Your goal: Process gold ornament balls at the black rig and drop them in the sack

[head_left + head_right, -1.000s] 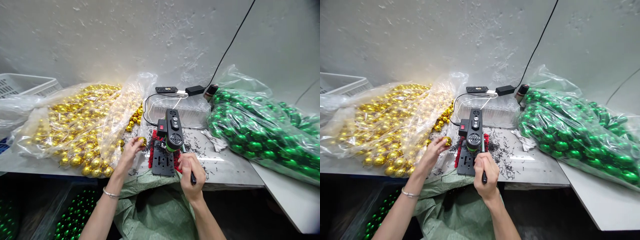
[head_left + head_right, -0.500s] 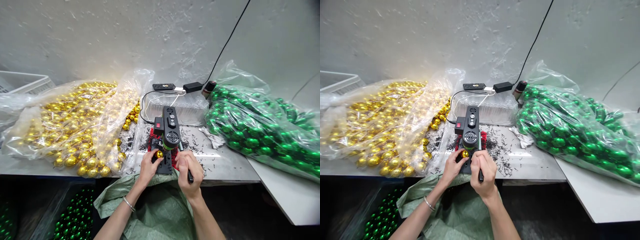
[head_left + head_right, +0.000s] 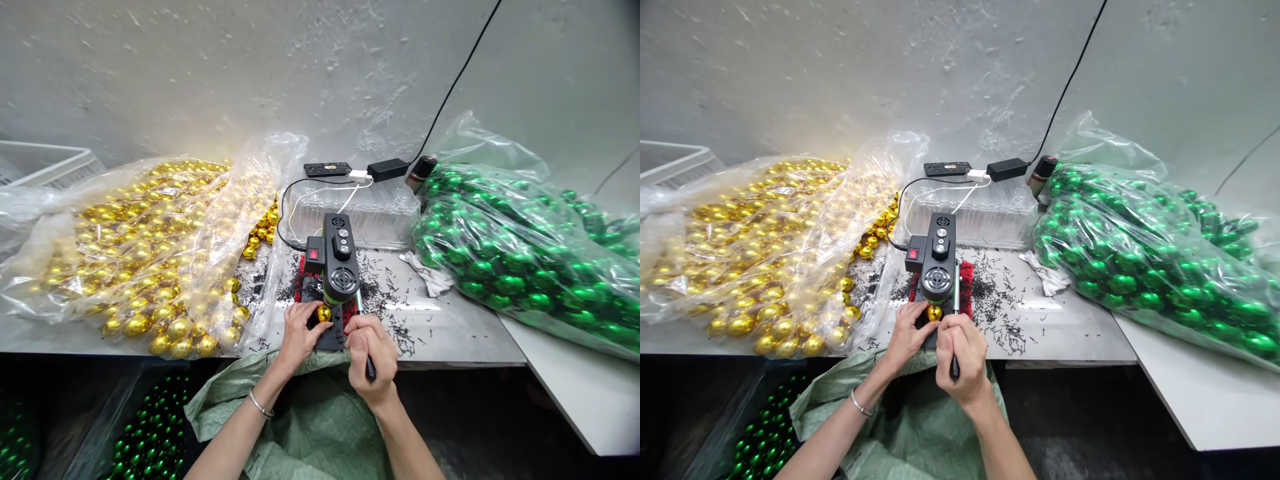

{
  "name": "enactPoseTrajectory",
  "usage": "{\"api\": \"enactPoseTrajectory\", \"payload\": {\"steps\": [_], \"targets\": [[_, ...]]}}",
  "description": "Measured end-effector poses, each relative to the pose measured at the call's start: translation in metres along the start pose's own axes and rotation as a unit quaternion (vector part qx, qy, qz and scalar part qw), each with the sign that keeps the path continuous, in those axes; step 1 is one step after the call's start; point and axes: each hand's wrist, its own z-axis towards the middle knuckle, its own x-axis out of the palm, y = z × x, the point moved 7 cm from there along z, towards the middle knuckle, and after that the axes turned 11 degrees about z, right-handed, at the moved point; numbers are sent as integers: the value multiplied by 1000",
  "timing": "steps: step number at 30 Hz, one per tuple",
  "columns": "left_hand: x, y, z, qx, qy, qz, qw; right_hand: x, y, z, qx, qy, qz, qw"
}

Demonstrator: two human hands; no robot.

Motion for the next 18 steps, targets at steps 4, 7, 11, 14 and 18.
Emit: {"api": "enactPoseTrajectory", "payload": {"steps": [4, 7, 11, 14, 18], "targets": [[1, -1, -1, 6, -6, 7, 1000, 7, -10, -18, -51, 1, -28, 998], [2, 0, -1, 7, -9, 9, 1000, 10, -17, -27, -65, -20, -40, 997], [2, 1, -1, 8, -12, 13, 1000, 12, -22, -33, -67, -60, -34, 995], [2, 1, -1, 6, -13, 11, 1000, 15, -26, -36, -62, -49, -39, 996], [1, 2, 0, -3, -7, -3, 1000, 16, -22, -33, -89, -26, -41, 995]]}}
